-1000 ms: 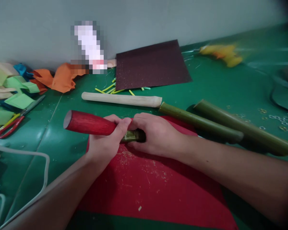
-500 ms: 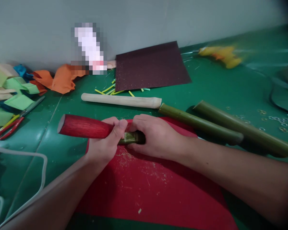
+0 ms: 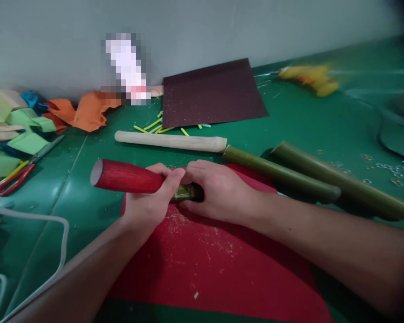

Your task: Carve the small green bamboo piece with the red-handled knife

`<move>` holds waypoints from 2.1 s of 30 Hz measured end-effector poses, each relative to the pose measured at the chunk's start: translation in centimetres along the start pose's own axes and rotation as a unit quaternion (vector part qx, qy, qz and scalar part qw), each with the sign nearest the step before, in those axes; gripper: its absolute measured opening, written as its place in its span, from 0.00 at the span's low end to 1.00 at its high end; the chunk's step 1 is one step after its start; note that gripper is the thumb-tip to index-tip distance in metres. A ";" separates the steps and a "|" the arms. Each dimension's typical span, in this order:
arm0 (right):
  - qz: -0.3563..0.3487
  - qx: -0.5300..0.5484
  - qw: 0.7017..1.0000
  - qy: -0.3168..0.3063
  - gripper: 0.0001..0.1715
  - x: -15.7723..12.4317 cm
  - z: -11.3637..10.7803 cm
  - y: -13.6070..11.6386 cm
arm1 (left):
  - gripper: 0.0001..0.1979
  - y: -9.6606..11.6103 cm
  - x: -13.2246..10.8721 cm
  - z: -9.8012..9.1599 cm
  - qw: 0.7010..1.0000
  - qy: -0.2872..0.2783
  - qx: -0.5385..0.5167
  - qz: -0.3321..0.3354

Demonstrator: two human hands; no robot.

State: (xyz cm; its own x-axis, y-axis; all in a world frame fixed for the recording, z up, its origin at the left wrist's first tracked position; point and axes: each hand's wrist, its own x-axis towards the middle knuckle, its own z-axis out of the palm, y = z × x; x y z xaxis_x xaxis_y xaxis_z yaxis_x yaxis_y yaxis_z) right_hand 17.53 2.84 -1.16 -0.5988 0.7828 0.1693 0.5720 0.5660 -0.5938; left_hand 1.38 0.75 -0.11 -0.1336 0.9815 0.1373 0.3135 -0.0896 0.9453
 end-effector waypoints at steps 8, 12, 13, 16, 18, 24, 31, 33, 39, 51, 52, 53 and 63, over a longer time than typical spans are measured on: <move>-0.005 -0.023 1.000 -0.006 0.14 -0.1 0.0 0.0 | 0.16 0.1 0.6 -0.4 0.998 0.002 0.060 -0.007; 0.000 0.009 1.000 -0.002 0.12 -0.1 0.0 -0.1 | 0.22 -0.1 0.4 -0.6 1.000 -0.013 0.008 0.013; 0.001 0.014 1.000 0.003 0.12 -0.1 0.0 -0.1 | 0.23 -0.1 0.3 -0.6 1.000 -0.021 0.006 0.021; -0.003 0.004 1.000 0.006 0.12 -0.1 0.0 -0.1 | 0.24 -0.2 0.1 -0.7 0.998 -0.046 0.013 0.042; -0.005 -0.002 1.000 0.000 0.12 -0.1 0.0 0.0 | 0.24 -0.2 0.0 -0.8 0.997 -0.060 0.010 0.050; -0.003 -0.010 1.000 0.000 0.12 -0.2 0.0 0.0 | 0.20 -0.2 0.0 -0.9 0.995 -0.079 -0.007 0.065; -0.006 0.009 1.000 -0.003 0.12 -0.1 0.0 -0.1 | 0.17 0.2 0.1 -0.4 0.999 -0.031 -0.011 0.022; -0.007 0.004 1.000 -0.008 0.12 0.0 -0.1 0.0 | 0.16 0.1 0.2 -0.3 1.000 -0.022 -0.006 0.015; -0.010 -0.017 1.000 -0.007 0.14 -0.1 0.0 0.0 | 0.16 -0.1 0.5 -0.5 0.998 -0.020 0.062 0.015; -0.007 -0.003 1.000 0.007 0.11 -0.1 0.0 0.0 | 0.23 -0.5 0.3 -1.0 0.996 -0.078 0.010 0.049; -0.006 -0.005 1.000 0.007 0.11 -0.1 -0.1 0.0 | 0.23 -0.5 0.3 -1.1 0.995 -0.081 0.015 0.053; -0.006 -0.008 1.000 0.006 0.11 -0.1 -0.1 -0.1 | 0.24 -0.5 0.3 -1.1 0.995 -0.083 0.019 0.056; -0.013 -0.022 1.000 0.013 0.14 -0.4 0.0 -0.1 | 0.28 -0.7 -0.1 -1.7 0.991 -0.121 -0.012 0.046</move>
State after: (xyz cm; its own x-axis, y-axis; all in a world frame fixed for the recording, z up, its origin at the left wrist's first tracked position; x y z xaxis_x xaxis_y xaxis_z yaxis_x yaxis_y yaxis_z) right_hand 17.67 2.46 -1.14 -0.5994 0.7736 0.2056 0.5805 0.5969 -0.5538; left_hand -0.44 0.46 -0.32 0.1257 0.9805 0.1512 0.2916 -0.1822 0.9390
